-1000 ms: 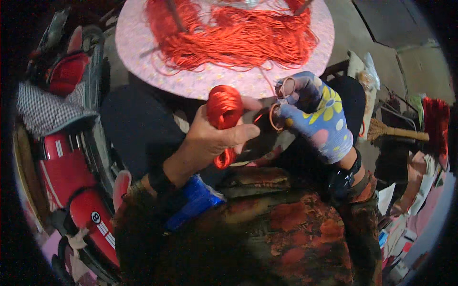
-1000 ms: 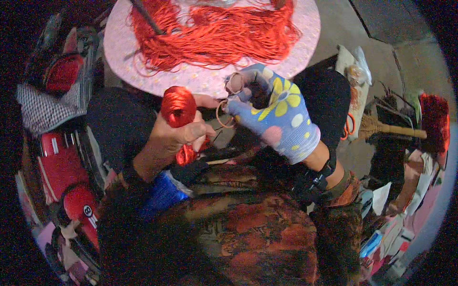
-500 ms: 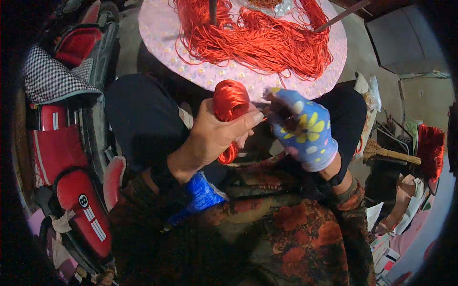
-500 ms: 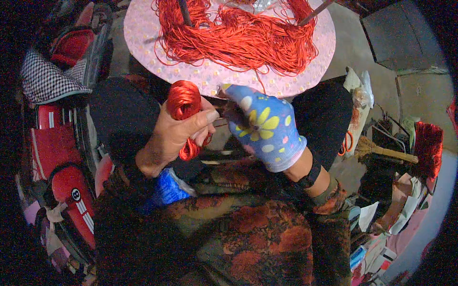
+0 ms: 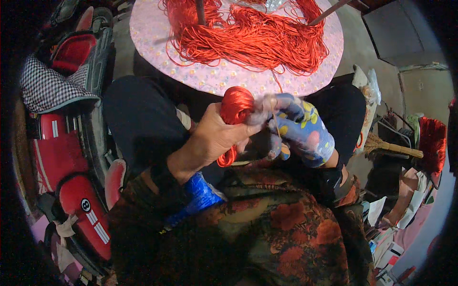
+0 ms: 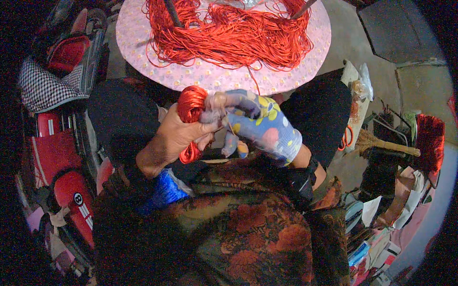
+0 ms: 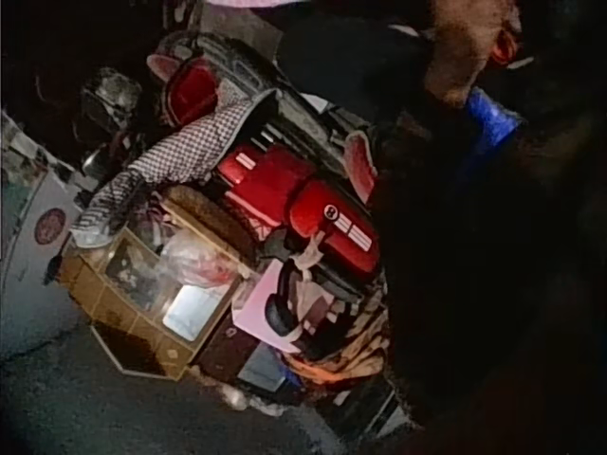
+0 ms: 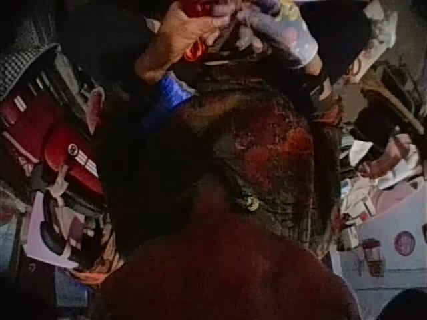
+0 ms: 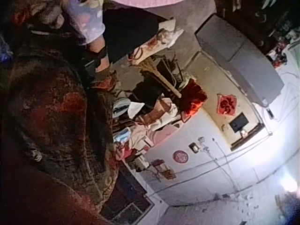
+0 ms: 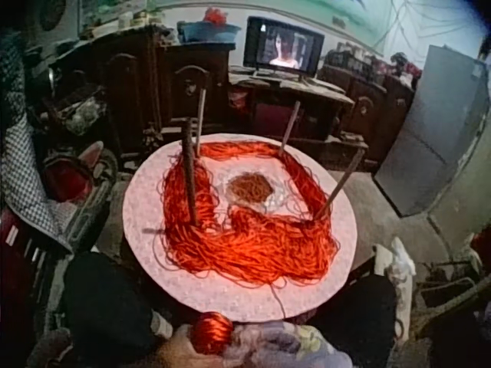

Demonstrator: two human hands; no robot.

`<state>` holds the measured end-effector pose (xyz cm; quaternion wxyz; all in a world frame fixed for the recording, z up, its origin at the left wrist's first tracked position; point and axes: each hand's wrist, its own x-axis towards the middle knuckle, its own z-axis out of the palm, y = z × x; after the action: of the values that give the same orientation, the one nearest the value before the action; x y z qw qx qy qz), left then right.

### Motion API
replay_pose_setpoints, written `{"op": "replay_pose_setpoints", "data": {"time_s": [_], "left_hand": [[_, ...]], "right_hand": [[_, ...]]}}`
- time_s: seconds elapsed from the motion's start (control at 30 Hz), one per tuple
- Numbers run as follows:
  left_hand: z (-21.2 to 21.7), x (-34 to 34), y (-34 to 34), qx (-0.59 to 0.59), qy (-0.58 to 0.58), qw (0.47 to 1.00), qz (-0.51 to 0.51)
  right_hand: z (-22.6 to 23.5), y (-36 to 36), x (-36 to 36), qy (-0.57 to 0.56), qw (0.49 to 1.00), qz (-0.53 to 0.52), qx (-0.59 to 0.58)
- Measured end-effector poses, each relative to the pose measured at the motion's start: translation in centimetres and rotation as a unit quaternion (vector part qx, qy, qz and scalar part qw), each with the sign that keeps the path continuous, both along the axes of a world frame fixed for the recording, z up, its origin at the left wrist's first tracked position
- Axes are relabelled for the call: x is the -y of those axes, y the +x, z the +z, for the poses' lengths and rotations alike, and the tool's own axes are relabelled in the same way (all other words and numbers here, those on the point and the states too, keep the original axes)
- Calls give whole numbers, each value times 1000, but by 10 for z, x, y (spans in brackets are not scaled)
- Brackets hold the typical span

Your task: The person winds red thread around a blue package held in their lap, then uses scissors to cut the thread.

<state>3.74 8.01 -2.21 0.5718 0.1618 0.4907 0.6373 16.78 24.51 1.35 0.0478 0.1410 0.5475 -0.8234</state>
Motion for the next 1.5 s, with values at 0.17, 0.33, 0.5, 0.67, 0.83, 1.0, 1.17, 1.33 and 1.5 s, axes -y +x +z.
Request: {"op": "replay_pose_setpoints", "data": {"time_s": [0.17, 0.33, 0.5, 0.67, 0.83, 1.0, 1.17, 1.33, 1.5], "left_hand": [[8, 1, -12, -106, -115, 979, -133], [-11, -10, -5, -292, -73, 930, -208], [3, 2, -3, -361, -25, 927, -94], [9, 6, -14, -163, -123, 978, -45], [3, 5, -12, 46, -68, 996, 24], [6, 4, -11, 121, -61, 991, 12], [13, 4, -13, -8, -42, 997, -67], [12, -1, -5, -337, -32, 922, -189], [-22, -3, 0, -440, -76, 862, -238]], "right_hand": [[3, 3, -3, 402, 909, 4, -110], [29, -16, 7, 632, 738, 132, -196], [-1, -24, -5, 555, 805, 171, -119], [-13, -1, 3, 357, 927, 111, -35], [4, -4, 25, 637, 726, 36, -256], [9, 3, 33, 536, 810, 106, -213], [-21, 8, -1, 155, 982, -76, 78], [-55, 4, -33, 253, 963, -35, 85], [-9, -17, 7, 592, 787, 82, -153]]}}
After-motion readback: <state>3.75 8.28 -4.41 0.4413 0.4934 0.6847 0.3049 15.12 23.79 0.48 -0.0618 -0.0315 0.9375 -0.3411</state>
